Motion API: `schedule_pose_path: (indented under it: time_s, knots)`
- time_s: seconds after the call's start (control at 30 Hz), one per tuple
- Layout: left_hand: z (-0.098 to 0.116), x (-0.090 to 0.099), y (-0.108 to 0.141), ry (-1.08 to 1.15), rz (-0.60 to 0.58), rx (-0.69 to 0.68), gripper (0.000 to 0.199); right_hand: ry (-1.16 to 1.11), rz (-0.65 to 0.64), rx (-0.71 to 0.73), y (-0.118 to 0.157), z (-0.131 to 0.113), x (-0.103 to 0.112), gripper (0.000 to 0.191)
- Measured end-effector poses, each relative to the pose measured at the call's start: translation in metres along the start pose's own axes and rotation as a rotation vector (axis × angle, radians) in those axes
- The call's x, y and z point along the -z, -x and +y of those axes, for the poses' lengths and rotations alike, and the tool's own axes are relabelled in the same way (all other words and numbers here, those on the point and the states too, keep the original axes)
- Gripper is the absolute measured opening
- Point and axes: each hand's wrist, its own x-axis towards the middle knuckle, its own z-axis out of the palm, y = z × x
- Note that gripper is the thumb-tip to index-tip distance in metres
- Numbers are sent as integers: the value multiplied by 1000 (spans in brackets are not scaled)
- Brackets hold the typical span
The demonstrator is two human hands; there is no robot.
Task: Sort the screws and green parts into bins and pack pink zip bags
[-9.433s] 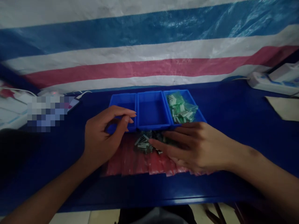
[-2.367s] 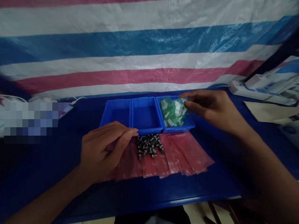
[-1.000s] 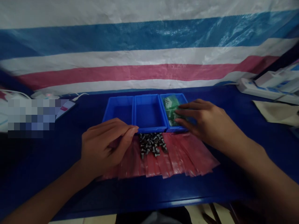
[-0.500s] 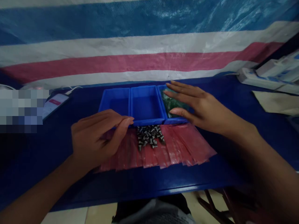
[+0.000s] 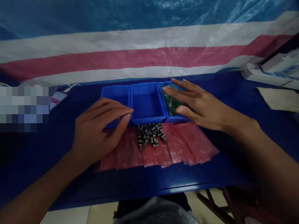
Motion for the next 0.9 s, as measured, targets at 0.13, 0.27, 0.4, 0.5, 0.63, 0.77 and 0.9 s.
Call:
schedule_pose_path:
  time_s: [0.13, 0.27, 0.4, 0.5, 0.63, 0.77, 0.9]
  knots:
    - [-17, -7, 5, -29, -131, -26, 23, 6, -3, -74, 3, -2, -1, 62]
    - [-30, -15, 14, 14, -246, -34, 32, 63, -46, -139, 6, -4, 8, 55]
    - [-31, -16, 16, 80, -253, -34, 34, 121, -64, -122, 7, -1, 10, 51]
    - [-29, -14, 14, 111, -257, -10, 31, 130, 8, -114, 6, -7, 12, 45]
    - [-27, -13, 12, 96, -272, 17, 29, 137, 229, -4, -1, -45, 17, 25]
    - [-24, -13, 9, 104, -266, 0, 27, -64, 67, 313, -5, -79, 9, 26]
    - [-22, -13, 7, 107, -241, -38, 22, -29, -74, 321, -4, -81, -4, 31]
